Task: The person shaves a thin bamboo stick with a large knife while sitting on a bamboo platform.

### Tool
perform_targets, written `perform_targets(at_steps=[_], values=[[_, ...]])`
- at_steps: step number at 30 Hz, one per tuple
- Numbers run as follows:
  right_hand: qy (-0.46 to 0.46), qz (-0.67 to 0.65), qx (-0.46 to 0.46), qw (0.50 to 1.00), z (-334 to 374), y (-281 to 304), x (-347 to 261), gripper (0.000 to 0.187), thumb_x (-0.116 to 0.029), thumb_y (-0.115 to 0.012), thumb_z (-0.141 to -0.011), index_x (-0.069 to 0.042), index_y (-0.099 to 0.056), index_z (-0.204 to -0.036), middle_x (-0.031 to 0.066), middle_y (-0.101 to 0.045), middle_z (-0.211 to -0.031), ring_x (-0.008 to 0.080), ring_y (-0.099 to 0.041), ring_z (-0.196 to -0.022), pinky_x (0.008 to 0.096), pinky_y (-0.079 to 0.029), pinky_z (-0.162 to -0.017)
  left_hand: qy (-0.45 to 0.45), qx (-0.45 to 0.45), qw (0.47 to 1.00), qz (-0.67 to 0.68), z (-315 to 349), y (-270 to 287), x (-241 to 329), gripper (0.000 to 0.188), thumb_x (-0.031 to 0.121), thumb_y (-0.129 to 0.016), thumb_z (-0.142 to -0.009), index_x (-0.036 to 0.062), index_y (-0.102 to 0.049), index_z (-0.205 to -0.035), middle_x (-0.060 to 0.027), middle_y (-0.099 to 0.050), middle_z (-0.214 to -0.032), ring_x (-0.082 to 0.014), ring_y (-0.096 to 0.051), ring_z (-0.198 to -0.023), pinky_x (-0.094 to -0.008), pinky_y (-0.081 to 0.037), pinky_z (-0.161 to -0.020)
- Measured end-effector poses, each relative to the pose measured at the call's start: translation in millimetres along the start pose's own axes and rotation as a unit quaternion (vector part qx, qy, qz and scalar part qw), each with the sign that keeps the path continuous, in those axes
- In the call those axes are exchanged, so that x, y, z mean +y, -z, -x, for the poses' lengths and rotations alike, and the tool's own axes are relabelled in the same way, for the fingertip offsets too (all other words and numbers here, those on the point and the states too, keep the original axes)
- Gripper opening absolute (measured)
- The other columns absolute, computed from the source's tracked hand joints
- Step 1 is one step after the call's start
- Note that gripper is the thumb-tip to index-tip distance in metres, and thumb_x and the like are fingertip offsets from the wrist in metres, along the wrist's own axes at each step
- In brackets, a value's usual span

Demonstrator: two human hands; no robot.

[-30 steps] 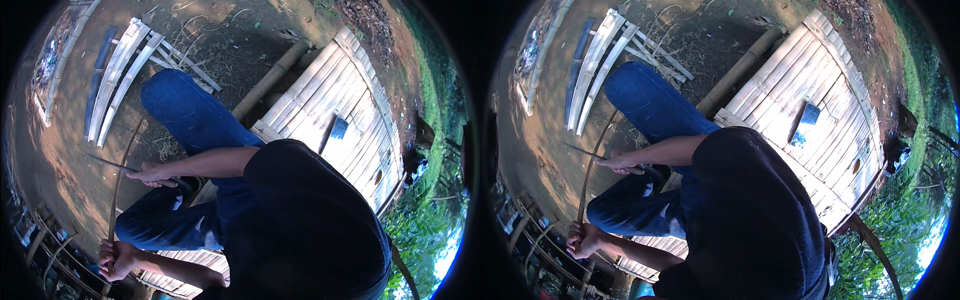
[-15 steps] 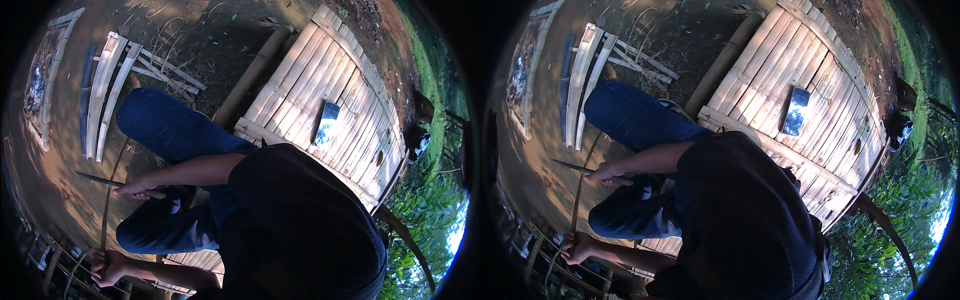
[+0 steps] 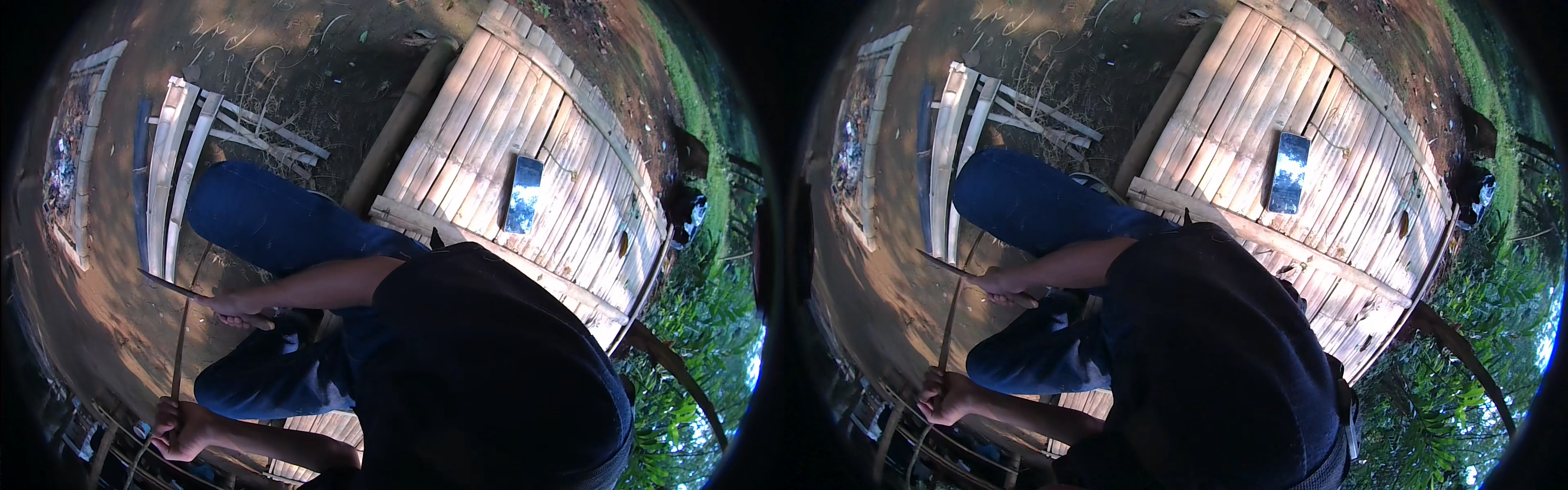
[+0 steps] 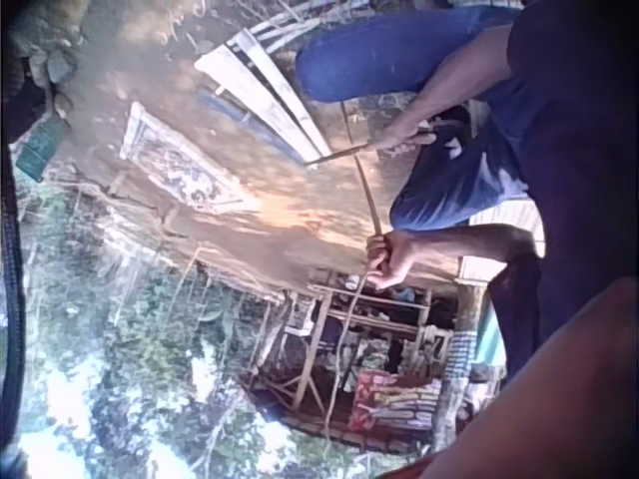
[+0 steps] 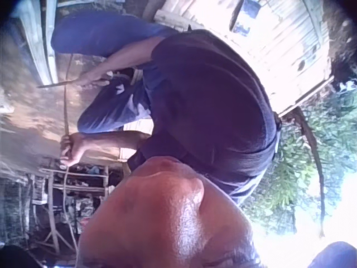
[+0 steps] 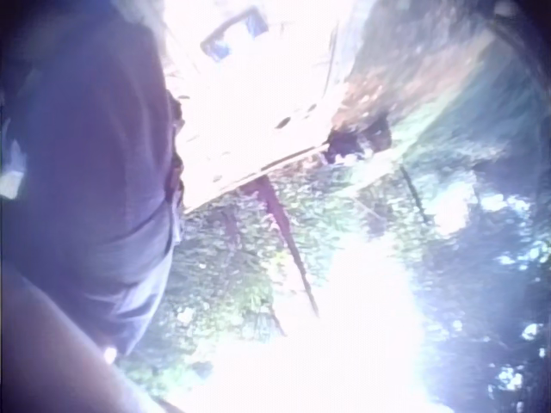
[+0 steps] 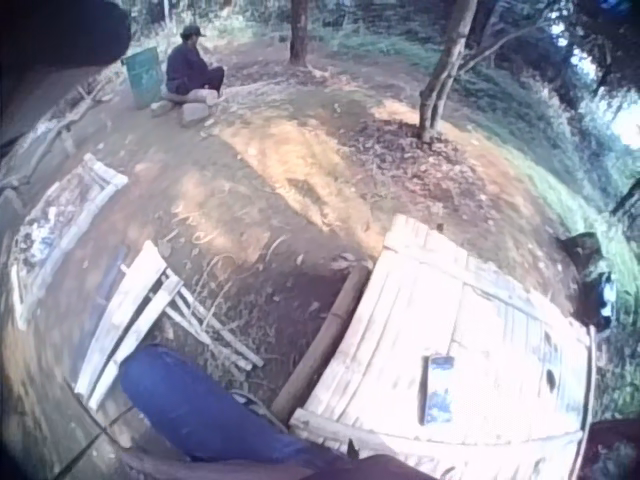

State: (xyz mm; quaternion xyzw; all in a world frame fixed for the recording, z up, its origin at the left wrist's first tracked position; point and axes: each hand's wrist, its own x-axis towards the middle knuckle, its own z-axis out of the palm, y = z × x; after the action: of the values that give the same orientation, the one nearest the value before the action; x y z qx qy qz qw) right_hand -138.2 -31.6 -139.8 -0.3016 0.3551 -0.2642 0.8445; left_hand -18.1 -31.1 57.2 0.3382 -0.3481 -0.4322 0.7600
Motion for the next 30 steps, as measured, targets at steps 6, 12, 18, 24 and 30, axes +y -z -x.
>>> perform_targets(at_steps=[6, 12, 18, 24, 30], values=[[0.023, 0.115, 0.003, 0.993, 31, -10, -25, 0.071, -0.066, -0.034, -0.085, -0.006, -0.048, -0.049, 0.0028, -0.048, -0.048, 0.0151, -0.045, -0.042, 0.0320, -0.038, -0.044, -0.098, 0.138, 0.978, -0.124, 22, -30, -3, 0.049, 0.041, -0.046, -0.083, 0.0153, -0.032, -0.044, 0.0034, -0.021, -0.039, -0.0105, -0.022, -0.033, -0.0271, -0.022, -0.038], [0.284, 0.258, -0.030, 0.923, 42, -18, -24, 0.068, -0.064, -0.036, -0.086, -0.005, -0.049, -0.054, 0.0036, -0.048, -0.049, 0.0139, -0.049, -0.044, 0.0306, -0.042, -0.046, -0.027, -0.091, 0.992, -0.079, 11, -9, 24, 0.034, 0.026, -0.049, -0.074, 0.0139, -0.029, -0.048, 0.0012, -0.018, -0.047, -0.0130, -0.021, -0.045, -0.0301, -0.023, -0.051], [0.029, 0.004, 0.025, 0.999, 70, -20, -19, 0.068, -0.064, -0.037, -0.085, -0.004, -0.048, -0.055, 0.0049, -0.047, -0.047, 0.0130, -0.046, -0.038, 0.0274, -0.041, -0.038, -0.068, -0.071, 0.988, -0.118, 14, -49, 34, 0.049, 0.041, -0.040, -0.089, 0.0153, -0.030, -0.048, 0.0045, -0.018, -0.039, -0.0097, -0.016, -0.034, -0.0257, -0.018, -0.037], [0.061, 0.087, 0.070, 0.992, 82, -28, -23, 0.065, -0.060, -0.039, -0.087, -0.005, -0.047, -0.053, 0.0047, -0.047, -0.046, 0.0129, -0.045, -0.037, 0.0275, -0.040, -0.037, -0.135, 0.013, 0.973, -0.186, 2, -34, 34, 0.051, 0.048, -0.038, -0.090, 0.0167, -0.030, -0.050, 0.0052, -0.020, -0.041, -0.0075, -0.020, -0.034, -0.0234, -0.019, -0.036], [0.312, 0.063, 0.014, 0.948, 16, -40, 27, 0.067, -0.060, -0.034, -0.089, -0.009, -0.044, -0.047, 0.0018, -0.043, -0.044, 0.0133, -0.042, -0.038, 0.0274, -0.037, -0.037, -0.150, 0.073, 0.971, -0.172, 10, -60, 22, 0.050, 0.049, -0.038, -0.090, 0.0178, -0.031, -0.051, 0.0063, -0.020, -0.042, -0.0071, -0.020, -0.034, -0.0236, -0.021, -0.036]])
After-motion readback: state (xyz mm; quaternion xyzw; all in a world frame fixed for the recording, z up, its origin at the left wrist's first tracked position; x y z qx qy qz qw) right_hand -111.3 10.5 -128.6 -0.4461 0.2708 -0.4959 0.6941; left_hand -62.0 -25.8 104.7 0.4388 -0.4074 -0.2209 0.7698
